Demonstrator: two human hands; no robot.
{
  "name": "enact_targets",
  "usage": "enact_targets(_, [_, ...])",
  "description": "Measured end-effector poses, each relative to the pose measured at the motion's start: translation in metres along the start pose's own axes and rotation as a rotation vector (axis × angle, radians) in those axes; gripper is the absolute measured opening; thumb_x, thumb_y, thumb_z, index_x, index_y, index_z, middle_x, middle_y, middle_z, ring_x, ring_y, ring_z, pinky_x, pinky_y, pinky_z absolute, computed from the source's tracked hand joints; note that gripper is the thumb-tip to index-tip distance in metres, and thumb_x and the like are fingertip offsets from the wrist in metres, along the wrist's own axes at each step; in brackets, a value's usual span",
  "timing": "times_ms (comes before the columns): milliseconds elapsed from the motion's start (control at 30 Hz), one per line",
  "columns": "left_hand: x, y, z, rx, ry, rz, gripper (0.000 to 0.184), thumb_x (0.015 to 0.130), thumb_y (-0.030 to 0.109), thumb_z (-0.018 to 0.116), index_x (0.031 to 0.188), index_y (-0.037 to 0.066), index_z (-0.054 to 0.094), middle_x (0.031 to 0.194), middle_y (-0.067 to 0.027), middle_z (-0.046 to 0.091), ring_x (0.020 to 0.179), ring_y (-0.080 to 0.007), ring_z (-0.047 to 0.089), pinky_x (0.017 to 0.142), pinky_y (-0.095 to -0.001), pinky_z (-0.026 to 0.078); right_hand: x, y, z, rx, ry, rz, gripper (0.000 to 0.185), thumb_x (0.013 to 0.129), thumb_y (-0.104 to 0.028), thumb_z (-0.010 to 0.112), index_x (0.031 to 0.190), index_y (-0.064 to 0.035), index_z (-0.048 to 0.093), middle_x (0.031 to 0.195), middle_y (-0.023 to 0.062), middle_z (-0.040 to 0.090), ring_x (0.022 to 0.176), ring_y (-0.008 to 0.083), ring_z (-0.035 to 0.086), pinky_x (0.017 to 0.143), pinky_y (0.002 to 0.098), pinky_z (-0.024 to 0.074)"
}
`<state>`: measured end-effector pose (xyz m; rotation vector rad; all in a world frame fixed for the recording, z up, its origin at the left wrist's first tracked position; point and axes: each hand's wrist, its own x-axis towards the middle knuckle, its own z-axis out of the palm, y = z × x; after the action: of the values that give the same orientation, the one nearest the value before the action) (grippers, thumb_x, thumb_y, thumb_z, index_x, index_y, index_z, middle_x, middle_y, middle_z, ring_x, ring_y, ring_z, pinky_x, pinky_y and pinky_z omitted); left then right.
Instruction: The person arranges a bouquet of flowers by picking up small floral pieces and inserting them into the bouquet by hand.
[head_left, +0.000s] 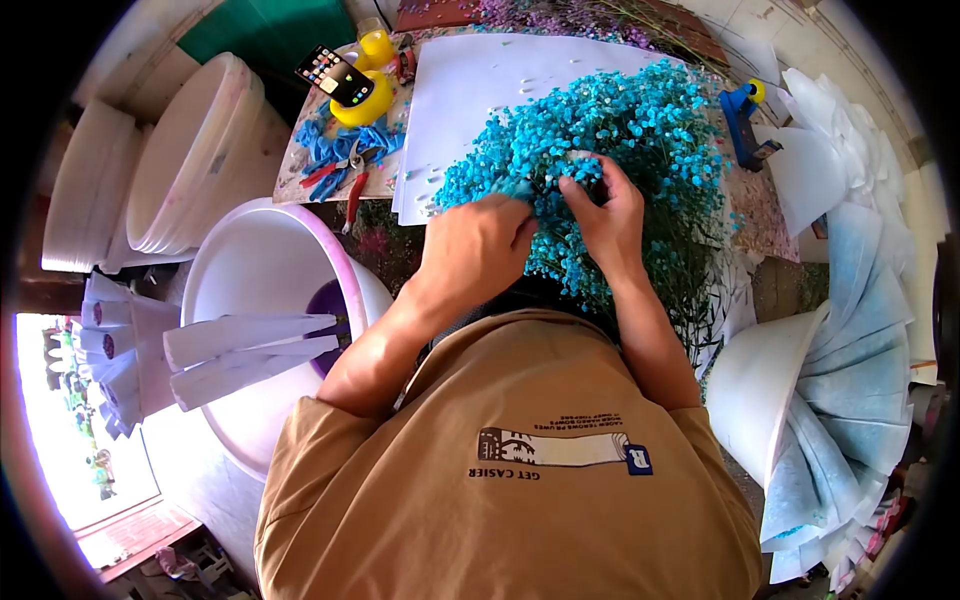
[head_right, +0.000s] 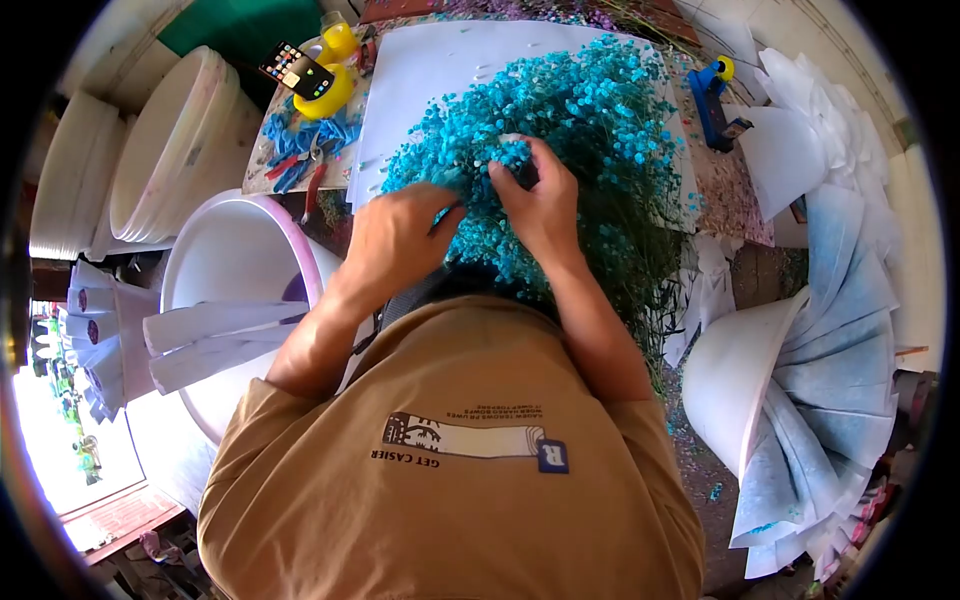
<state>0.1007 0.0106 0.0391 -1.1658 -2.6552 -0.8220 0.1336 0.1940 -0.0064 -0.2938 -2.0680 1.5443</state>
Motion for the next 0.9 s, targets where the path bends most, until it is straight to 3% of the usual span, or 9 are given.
enact_targets(133, [-0.017,0.003,-0.007,0.034,-0.045,-0.105,0.014,0.084,0.021,0.074,0.089,0.008,0.072,0.081,-0.0105,0.067,0.072,-0.0345,0.065,0.062,-0.0429,0.05,-0.002,-0.002,-0.003,-0.033,0.05,0.026,0.028,0.086,-0.014,0.075,0.11,-0.0011,0.067,0.071,-0.0017,0.06,0.063,0.004,0.048,0.057,0.0232,0.0409])
enact_targets(333, [0.008,-0.002,-0.003,-0.123,0.213,-0.118,0.016,0.081,0.016,0.075,0.093,0.006,0.072,0.079,-0.0115,0.063,0.069,-0.0285,0.062,0.063,-0.0383,0.049,-0.004,-0.006,-0.001,0.041,-0.01,0.082,0.027,0.086,-0.011,0.073,0.111,-0.0015,0.068,0.067,-0.0043,0.057,0.06,0.0024,0.046,0.054,0.022,0.0384])
enact_targets(500, [0.03,-0.005,0.008,-0.124,0.239,-0.117,0.019,0.079,0.015,0.077,0.094,0.005,0.072,0.078,-0.0116,0.062,0.068,-0.0286,0.06,0.064,-0.037,0.048,-0.007,-0.009,0.001,0.024,0.024,0.056,0.027,0.085,-0.01,0.073,0.111,-0.0031,0.068,0.065,-0.0041,0.056,0.059,0.0023,0.045,0.053,0.0225,0.0376])
enact_targets(600, [0.037,-0.011,0.017,-0.147,0.289,-0.084,0.017,0.08,0.015,0.077,0.092,0.003,0.072,0.075,-0.0106,0.061,0.066,-0.0243,0.059,0.062,-0.0346,0.047,-0.006,-0.011,0.002,-0.011,0.033,0.032,0.026,0.085,-0.009,0.073,0.11,-0.0035,0.068,0.066,-0.0036,0.056,0.059,0.0023,0.045,0.053,0.0225,0.038])
enact_targets(667, [0.037,-0.011,0.016,-0.354,0.292,-0.104,0.013,0.082,0.012,0.074,0.086,0.001,0.07,0.068,-0.0059,0.057,0.062,-0.0164,0.056,0.059,-0.0308,0.045,-0.006,-0.011,0.002,0.04,0.035,0.043,0.026,0.085,-0.008,0.072,0.11,-0.0033,0.068,0.066,-0.0037,0.056,0.059,0.0024,0.046,0.053,0.0228,0.0382])
enact_targets(800, [0.027,-0.015,0.008,-0.581,0.183,-0.259,0.011,0.085,0.01,0.069,0.089,0.001,0.068,0.068,-0.0055,0.058,0.061,-0.0127,0.053,0.059,-0.0291,0.044,-0.006,-0.007,0.004,0.062,0.019,0.04,0.026,0.085,-0.008,0.073,0.11,-0.003,0.068,0.066,-0.0035,0.056,0.059,0.0025,0.046,0.053,0.023,0.0381])
enact_targets(867, [0.024,-0.023,0.006,-1.034,0.179,-0.371,0.011,0.088,0.008,0.065,0.093,-0.001,0.068,0.067,0.0029,0.056,0.061,-0.0089,0.051,0.058,-0.0263,0.043,-0.006,-0.007,0.002,0.035,0.005,0.095,0.026,0.085,-0.008,0.073,0.11,-0.0026,0.068,0.066,-0.0032,0.056,0.059,0.0026,0.045,0.053,0.0234,0.0379])
enact_targets(900, [0.022,-0.033,-0.007,-1.194,0.006,-0.377,0.014,0.091,0.012,0.063,0.096,-0.002,0.066,0.07,0.0027,0.059,0.062,-0.0086,0.053,0.058,-0.0256,0.043,-0.006,-0.007,0.002,0.034,0.006,0.097,0.026,0.085,-0.008,0.073,0.11,-0.0026,0.068,0.066,-0.0032,0.056,0.059,0.0026,0.045,0.053,0.0234,0.0379])
